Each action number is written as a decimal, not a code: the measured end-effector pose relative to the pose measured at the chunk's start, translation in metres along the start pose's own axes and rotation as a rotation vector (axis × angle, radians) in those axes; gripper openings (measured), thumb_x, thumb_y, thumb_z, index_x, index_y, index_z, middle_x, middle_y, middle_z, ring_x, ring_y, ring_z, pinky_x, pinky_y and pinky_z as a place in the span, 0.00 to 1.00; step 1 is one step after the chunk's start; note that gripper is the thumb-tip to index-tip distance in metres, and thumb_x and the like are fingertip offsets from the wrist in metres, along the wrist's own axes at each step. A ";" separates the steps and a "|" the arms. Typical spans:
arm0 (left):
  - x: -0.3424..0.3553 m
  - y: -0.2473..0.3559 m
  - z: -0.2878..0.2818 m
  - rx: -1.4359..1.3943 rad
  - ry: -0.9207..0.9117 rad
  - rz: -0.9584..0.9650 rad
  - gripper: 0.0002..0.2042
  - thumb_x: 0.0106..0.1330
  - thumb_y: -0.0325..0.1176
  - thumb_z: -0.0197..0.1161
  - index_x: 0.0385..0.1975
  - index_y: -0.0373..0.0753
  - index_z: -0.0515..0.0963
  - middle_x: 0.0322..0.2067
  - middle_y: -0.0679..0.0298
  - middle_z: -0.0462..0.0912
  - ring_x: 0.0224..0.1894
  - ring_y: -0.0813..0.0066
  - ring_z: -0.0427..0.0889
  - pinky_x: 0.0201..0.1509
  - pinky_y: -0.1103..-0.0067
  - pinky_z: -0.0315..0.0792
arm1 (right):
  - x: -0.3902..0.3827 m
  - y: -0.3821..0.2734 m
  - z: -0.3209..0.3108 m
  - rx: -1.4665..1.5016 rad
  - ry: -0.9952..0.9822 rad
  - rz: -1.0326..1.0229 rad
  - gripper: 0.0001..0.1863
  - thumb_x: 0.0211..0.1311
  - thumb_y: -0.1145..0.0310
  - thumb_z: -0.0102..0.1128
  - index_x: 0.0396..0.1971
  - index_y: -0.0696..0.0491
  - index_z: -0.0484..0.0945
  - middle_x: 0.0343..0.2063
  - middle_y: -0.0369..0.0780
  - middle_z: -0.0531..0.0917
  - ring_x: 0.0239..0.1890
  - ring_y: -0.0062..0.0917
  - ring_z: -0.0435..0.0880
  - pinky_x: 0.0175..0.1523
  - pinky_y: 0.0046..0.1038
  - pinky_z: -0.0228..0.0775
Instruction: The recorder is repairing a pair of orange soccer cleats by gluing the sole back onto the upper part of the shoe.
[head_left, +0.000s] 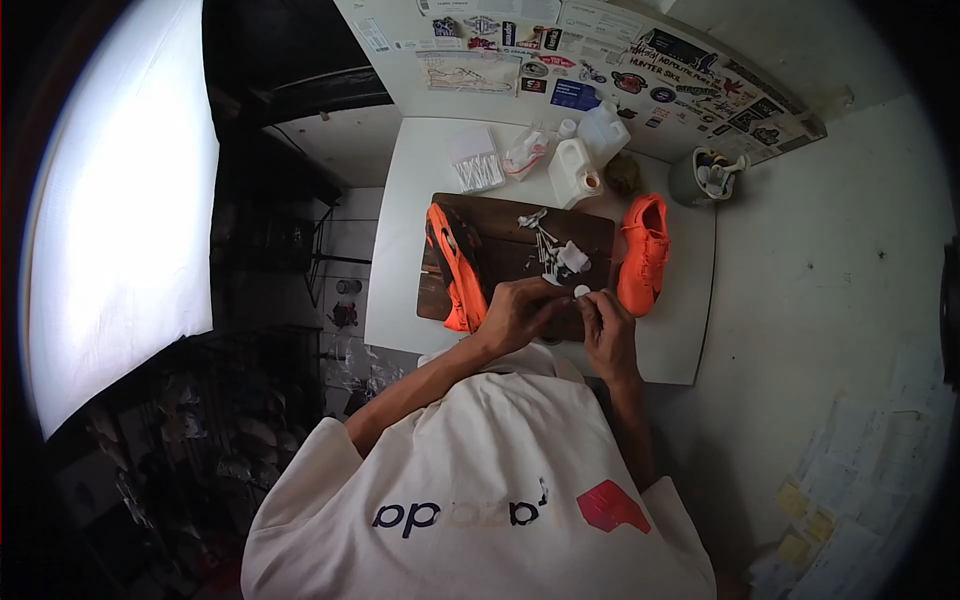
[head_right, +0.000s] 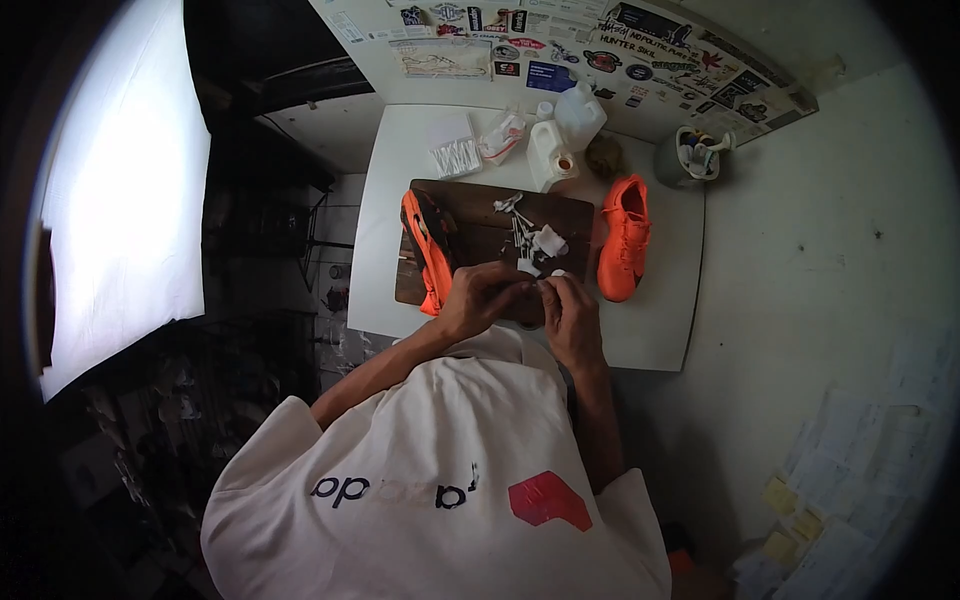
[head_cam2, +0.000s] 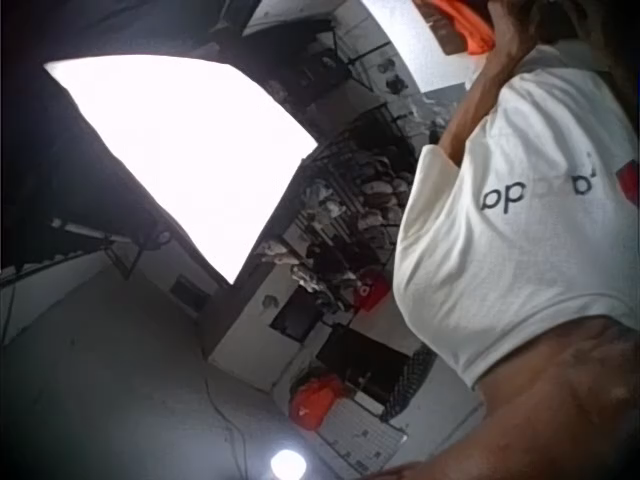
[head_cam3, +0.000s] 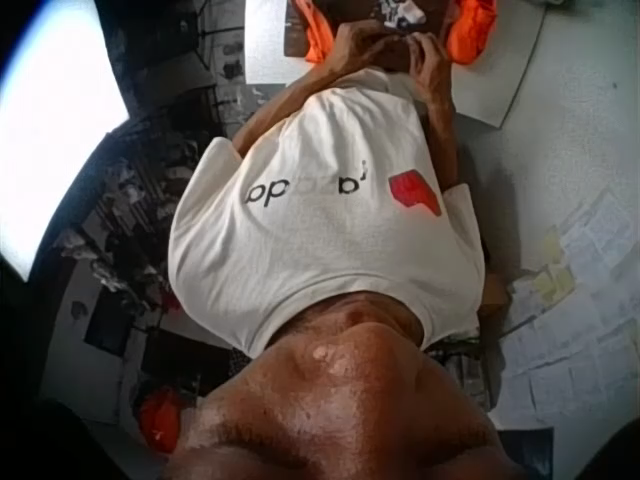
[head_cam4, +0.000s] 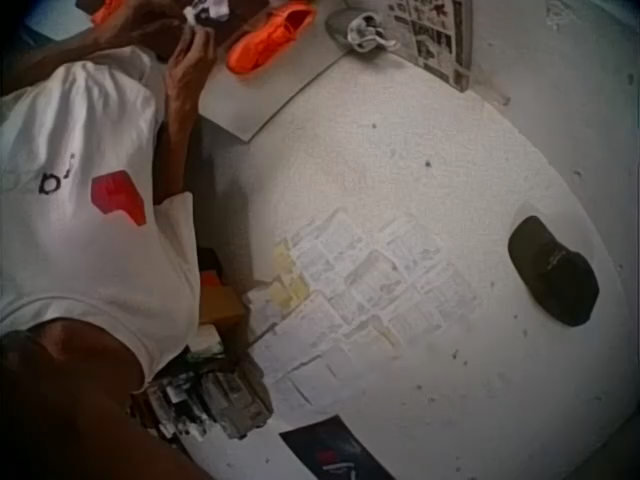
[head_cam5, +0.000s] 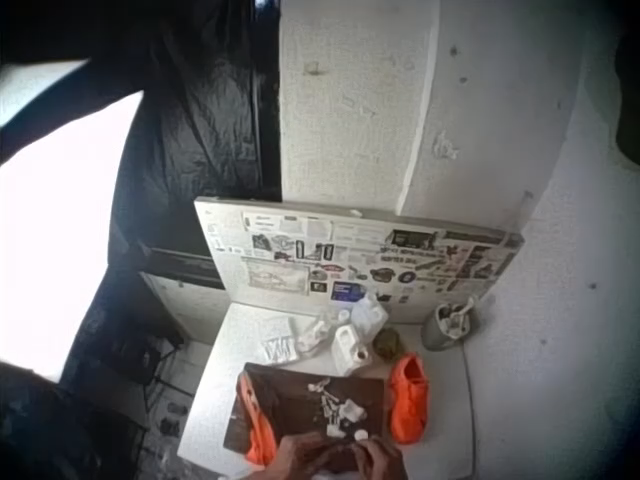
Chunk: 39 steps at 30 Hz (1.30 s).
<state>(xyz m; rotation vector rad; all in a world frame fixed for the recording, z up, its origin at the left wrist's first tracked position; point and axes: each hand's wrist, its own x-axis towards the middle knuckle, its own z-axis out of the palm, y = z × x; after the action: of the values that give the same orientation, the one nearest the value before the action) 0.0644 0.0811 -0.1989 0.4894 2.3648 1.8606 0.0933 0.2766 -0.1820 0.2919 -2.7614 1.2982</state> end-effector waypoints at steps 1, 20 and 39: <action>0.000 0.000 0.001 0.000 -0.002 0.000 0.07 0.68 0.29 0.69 0.42 0.34 0.86 0.35 0.56 0.88 0.36 0.66 0.89 0.42 0.74 0.81 | 0.000 0.000 -0.001 0.001 0.001 0.001 0.06 0.73 0.73 0.61 0.42 0.60 0.78 0.33 0.45 0.80 0.33 0.40 0.84 0.37 0.36 0.74; 0.043 -0.016 -0.017 0.061 0.100 0.027 0.11 0.66 0.33 0.72 0.43 0.35 0.87 0.35 0.56 0.85 0.33 0.65 0.85 0.40 0.72 0.79 | 0.021 0.017 -0.014 0.281 0.116 0.141 0.06 0.73 0.71 0.63 0.40 0.59 0.80 0.30 0.39 0.81 0.30 0.25 0.81 0.36 0.27 0.71; 0.221 -0.121 0.026 0.741 -0.054 -0.034 0.64 0.41 0.51 0.84 0.77 0.38 0.49 0.71 0.48 0.59 0.74 0.44 0.60 0.69 0.48 0.64 | 0.141 0.086 -0.003 0.074 0.255 0.233 0.06 0.69 0.77 0.63 0.43 0.60 0.82 0.36 0.46 0.87 0.34 0.31 0.89 0.37 0.30 0.80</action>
<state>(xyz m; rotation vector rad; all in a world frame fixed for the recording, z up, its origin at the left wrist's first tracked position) -0.1606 0.1476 -0.2946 0.5268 2.9368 0.8785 -0.0627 0.3132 -0.2236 -0.1861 -2.5934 1.3791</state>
